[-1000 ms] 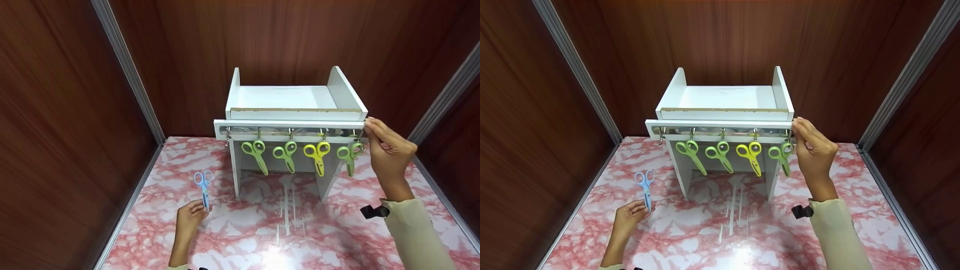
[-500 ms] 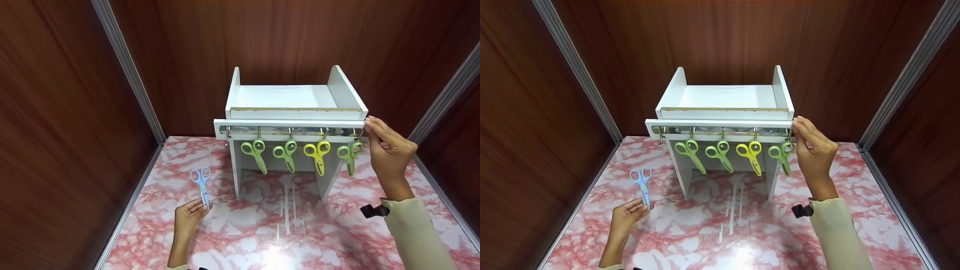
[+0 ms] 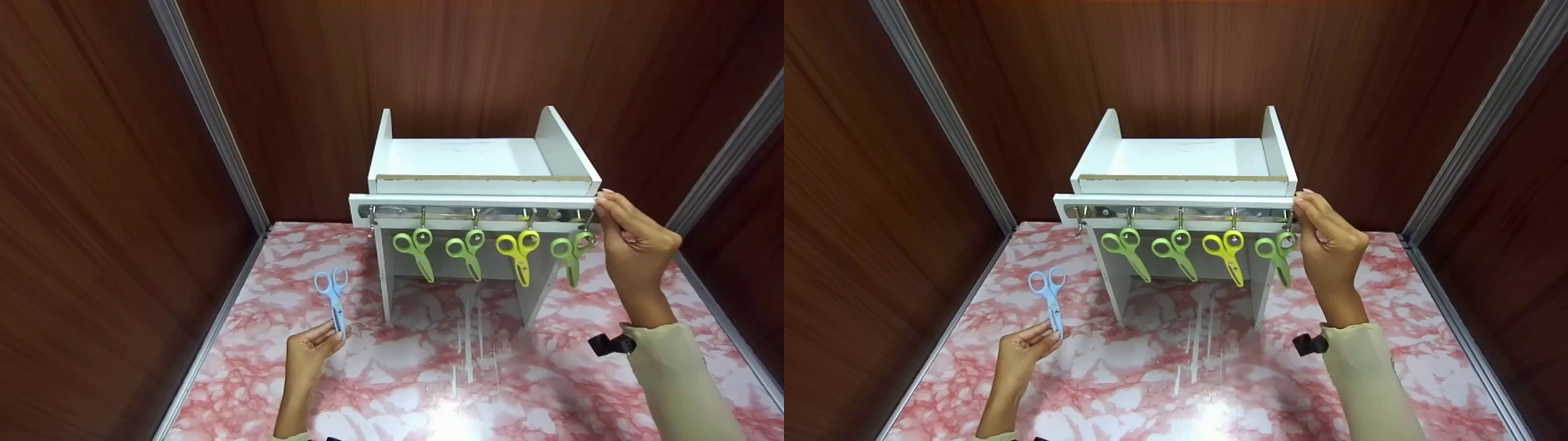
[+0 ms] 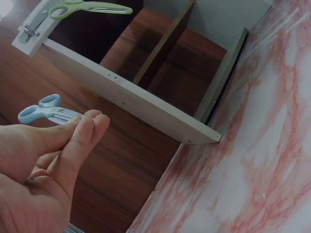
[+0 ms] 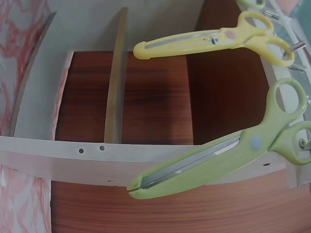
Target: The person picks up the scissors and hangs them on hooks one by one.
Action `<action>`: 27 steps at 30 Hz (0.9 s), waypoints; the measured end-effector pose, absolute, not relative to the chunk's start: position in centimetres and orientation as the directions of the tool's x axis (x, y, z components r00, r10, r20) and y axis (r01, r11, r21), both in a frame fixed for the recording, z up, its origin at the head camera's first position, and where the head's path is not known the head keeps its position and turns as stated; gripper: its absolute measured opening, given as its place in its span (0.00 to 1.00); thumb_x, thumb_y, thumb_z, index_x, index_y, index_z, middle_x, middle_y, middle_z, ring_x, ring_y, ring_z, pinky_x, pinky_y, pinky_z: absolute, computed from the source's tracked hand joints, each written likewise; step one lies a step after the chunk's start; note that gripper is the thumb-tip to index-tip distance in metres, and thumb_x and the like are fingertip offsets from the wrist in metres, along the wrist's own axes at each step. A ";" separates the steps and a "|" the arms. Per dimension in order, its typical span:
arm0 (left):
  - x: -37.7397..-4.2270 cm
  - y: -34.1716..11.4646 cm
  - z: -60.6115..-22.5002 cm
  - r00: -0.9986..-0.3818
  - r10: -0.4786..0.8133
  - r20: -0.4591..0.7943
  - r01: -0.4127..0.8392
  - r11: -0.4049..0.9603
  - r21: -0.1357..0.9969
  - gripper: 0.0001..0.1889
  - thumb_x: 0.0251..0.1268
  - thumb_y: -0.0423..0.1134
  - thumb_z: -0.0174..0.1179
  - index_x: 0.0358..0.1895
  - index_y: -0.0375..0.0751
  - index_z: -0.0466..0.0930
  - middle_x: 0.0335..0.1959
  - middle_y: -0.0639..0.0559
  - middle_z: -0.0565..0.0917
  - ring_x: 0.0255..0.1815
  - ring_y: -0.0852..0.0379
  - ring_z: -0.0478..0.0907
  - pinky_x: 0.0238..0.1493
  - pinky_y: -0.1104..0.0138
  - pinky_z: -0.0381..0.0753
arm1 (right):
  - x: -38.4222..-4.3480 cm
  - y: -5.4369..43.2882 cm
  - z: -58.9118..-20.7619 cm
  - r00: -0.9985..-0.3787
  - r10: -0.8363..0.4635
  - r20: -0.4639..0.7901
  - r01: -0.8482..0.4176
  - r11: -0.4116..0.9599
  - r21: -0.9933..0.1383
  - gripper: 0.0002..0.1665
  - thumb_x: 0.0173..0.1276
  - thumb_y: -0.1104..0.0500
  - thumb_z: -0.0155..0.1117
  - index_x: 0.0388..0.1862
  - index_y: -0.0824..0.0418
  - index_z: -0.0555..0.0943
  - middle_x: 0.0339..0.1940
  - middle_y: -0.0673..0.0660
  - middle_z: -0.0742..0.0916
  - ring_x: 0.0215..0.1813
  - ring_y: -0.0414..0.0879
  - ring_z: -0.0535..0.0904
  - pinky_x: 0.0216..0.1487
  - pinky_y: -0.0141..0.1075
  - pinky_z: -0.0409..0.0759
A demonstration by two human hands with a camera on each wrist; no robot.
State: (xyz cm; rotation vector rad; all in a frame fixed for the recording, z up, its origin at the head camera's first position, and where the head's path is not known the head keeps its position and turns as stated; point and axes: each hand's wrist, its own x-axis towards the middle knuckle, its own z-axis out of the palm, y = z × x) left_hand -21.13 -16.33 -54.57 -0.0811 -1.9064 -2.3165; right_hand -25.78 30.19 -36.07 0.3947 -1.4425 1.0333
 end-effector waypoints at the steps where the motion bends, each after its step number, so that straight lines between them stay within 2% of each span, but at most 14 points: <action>1: -21.1 -16.3 -54.5 -0.988 -0.073 0.138 0.149 -0.180 0.972 0.20 0.66 0.19 0.62 0.59 0.13 0.73 0.49 0.20 0.81 0.45 0.48 0.88 0.49 0.64 0.87 | -25.8 30.2 -36.1 -0.184 0.337 0.924 -0.767 0.538 -0.349 0.12 0.53 0.83 0.72 0.33 0.72 0.90 0.39 0.68 0.90 0.45 0.60 0.89 0.53 0.35 0.87; 5: -21.0 -16.3 -54.2 -0.986 -0.083 0.142 0.155 -0.181 0.971 0.20 0.65 0.19 0.62 0.59 0.12 0.73 0.48 0.21 0.82 0.45 0.48 0.88 0.49 0.64 0.88 | -25.8 30.2 -36.0 -0.179 0.341 0.923 -0.770 0.535 -0.347 0.11 0.53 0.82 0.73 0.33 0.72 0.90 0.39 0.68 0.90 0.44 0.59 0.89 0.52 0.34 0.87; 14: -20.7 -15.9 -53.3 -0.982 -0.110 0.155 0.172 -0.176 0.969 0.19 0.64 0.18 0.62 0.57 0.12 0.73 0.44 0.26 0.85 0.41 0.57 0.88 0.48 0.64 0.88 | -25.8 30.2 -36.0 -0.186 0.337 0.923 -0.774 0.528 -0.350 0.12 0.52 0.83 0.73 0.33 0.72 0.90 0.39 0.69 0.90 0.44 0.61 0.89 0.53 0.35 0.87; 27: -20.1 -15.5 -51.3 -0.977 -0.127 0.172 0.194 -0.183 0.964 0.18 0.65 0.18 0.62 0.57 0.12 0.74 0.46 0.23 0.83 0.43 0.53 0.89 0.50 0.62 0.87 | -25.8 30.2 -36.0 -0.183 0.343 0.921 -0.774 0.528 -0.350 0.11 0.52 0.82 0.73 0.32 0.72 0.90 0.38 0.69 0.89 0.44 0.59 0.89 0.52 0.34 0.87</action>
